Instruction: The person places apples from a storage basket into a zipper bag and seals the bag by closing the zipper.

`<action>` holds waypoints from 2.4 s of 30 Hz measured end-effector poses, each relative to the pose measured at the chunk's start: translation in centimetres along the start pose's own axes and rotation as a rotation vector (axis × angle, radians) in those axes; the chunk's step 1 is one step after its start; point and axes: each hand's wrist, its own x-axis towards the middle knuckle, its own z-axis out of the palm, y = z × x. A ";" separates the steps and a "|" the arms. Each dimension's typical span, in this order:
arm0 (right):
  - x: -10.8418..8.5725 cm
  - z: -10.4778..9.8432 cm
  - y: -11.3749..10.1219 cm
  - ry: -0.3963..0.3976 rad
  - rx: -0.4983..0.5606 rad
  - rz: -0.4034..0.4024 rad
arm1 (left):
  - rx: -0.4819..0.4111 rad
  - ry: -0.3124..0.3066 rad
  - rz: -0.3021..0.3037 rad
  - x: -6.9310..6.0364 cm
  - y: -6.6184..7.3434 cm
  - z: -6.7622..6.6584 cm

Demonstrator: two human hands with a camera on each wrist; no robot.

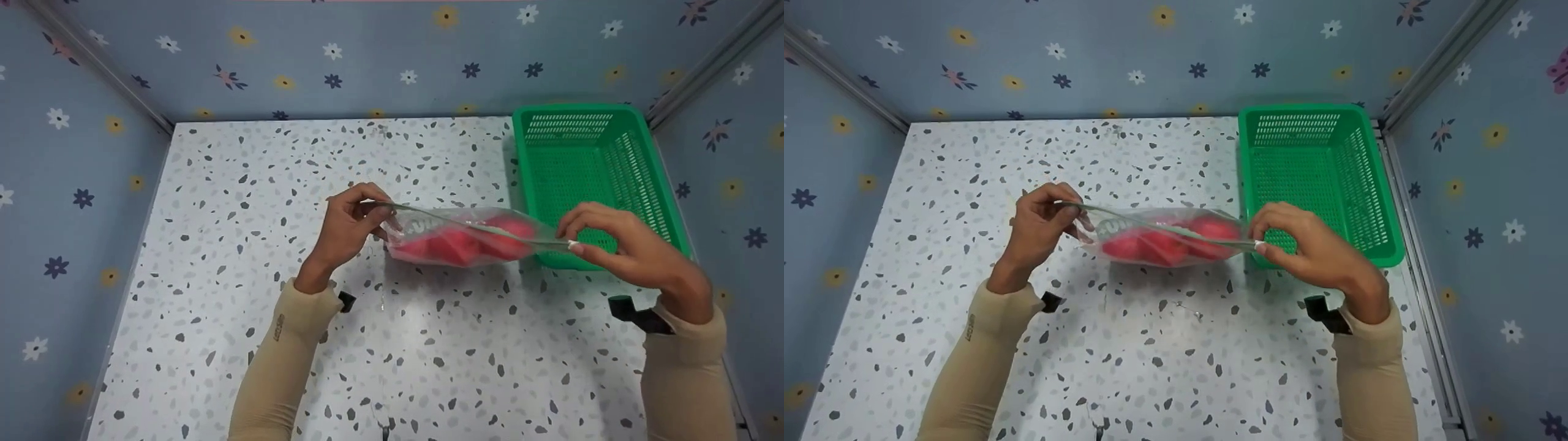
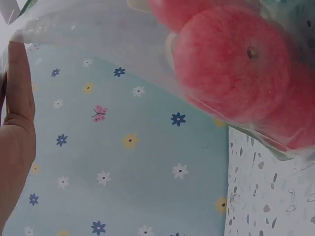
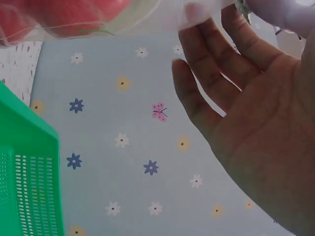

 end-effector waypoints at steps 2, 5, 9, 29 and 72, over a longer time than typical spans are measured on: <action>-0.2 0.3 0.1 -0.037 0.024 -0.012 | -0.007 -0.037 -0.026 -0.5 -0.3 -0.1; -0.4 1.2 0.3 -0.091 0.051 -0.009 | -0.014 -0.102 -0.077 -1.2 -0.8 -0.4; -0.7 2.8 0.8 -0.190 0.065 0.033 | -0.038 -0.202 -0.187 -2.2 -1.6 -0.5; -0.9 10.4 2.9 -0.587 0.243 0.187 | -0.029 -0.610 -0.545 -4.4 -3.8 -1.6; 5.9 18.0 9.9 0.286 -0.076 0.704 | 0.722 -0.021 -0.649 -2.9 -9.9 -3.0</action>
